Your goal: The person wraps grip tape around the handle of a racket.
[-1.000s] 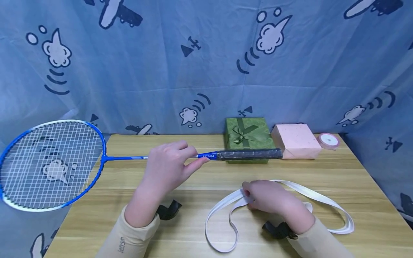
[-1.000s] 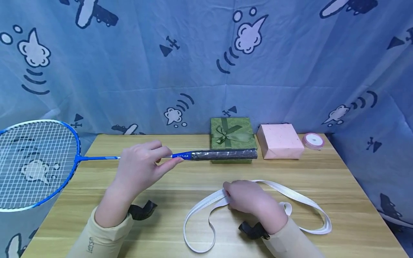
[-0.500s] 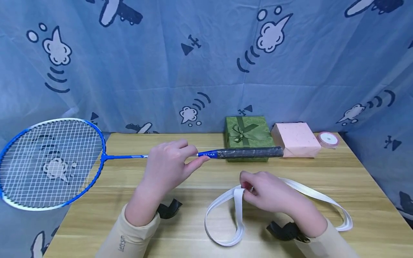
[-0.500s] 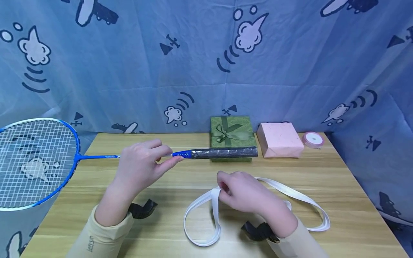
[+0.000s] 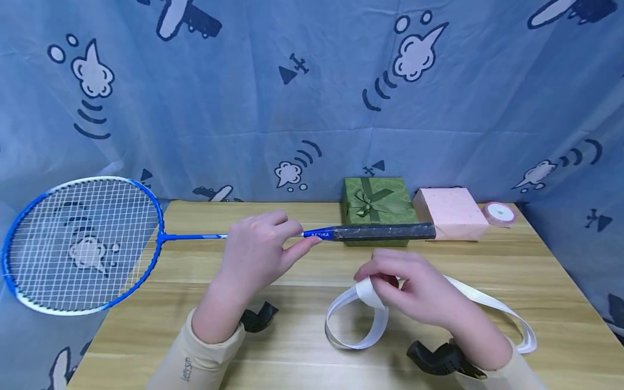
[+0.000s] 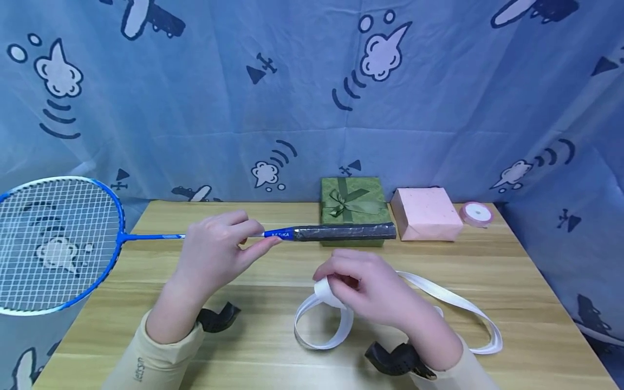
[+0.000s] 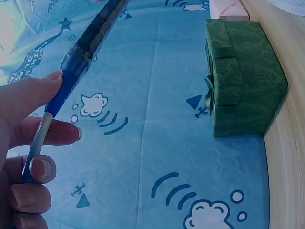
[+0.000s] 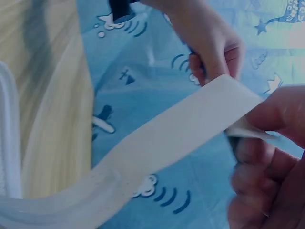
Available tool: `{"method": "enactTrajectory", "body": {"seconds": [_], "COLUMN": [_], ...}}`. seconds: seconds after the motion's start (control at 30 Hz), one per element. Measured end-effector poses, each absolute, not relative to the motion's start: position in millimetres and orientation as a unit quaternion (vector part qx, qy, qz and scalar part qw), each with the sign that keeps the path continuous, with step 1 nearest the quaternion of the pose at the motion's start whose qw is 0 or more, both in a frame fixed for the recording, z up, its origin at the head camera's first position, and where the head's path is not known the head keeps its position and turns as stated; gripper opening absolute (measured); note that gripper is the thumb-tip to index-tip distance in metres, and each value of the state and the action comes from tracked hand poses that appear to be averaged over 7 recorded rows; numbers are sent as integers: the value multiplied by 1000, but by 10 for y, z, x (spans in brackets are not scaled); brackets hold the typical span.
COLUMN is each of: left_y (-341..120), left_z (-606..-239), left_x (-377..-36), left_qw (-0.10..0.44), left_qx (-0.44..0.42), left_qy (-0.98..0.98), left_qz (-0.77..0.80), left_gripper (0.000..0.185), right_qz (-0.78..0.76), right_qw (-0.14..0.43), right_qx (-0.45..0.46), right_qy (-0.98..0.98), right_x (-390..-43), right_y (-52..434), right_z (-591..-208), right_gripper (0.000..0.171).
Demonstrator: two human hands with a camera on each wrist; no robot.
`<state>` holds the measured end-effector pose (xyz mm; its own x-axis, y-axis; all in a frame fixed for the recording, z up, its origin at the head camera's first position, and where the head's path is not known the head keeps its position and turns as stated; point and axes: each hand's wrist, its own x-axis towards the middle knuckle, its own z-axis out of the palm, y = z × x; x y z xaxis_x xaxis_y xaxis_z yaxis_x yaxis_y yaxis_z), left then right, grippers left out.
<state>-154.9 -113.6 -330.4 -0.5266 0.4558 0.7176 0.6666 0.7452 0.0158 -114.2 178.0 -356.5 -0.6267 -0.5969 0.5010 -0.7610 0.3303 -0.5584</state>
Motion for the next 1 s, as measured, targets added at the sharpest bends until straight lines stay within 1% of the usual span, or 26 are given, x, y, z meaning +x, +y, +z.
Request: {"method": "enactTrajectory", "body": {"seconds": [0.13, 0.27, 0.4, 0.57, 0.7, 0.83, 0.87, 0.93, 1.0], "left_y": [-1123, -1118, -1117, -1121, -1108, -1083, -1076, -1062, -1051], "left_z": [-3292, -3291, -3294, -3292, -3279, -3249, -3240, -3222, -3211], "left_x": [-1553, -1555, -1558, -1571, -1587, -1599, -1602, -1608, -1615], "left_qw": [366, 367, 367, 374, 379, 378, 378, 377, 375], "left_qx": [-327, -326, -326, -323, -324, -325, -325, -325, -326], "left_qy": [-860, -860, -860, -857, -854, -853, -853, -853, -853], "left_qz": [-142, -141, -142, -146, -149, -153, -155, -157, -161], "left_gripper": [36, 37, 37, 37, 35, 34, 34, 34, 35], "right_qz": [420, 456, 464, 494, 579, 684, 706, 740, 763], "right_qw": [133, 156, 155, 105, 59, 12, 1, -15, -28], "right_qx": [449, 454, 433, 390, 373, 375, 378, 387, 404], "right_qy": [-777, -749, -757, -770, -723, -626, -599, -551, -503], "right_x": [-1154, -1174, -1169, -1140, -1132, -1145, -1153, -1166, -1181], "right_y": [1766, 1738, 1711, 1706, 1734, 1752, 1750, 1737, 1722], "right_z": [-3505, -3485, -3469, -3452, -3456, -3452, -3446, -3425, -3406], "right_gripper": [39, 44, 44, 38, 32, 16, 14, 16, 24]}}
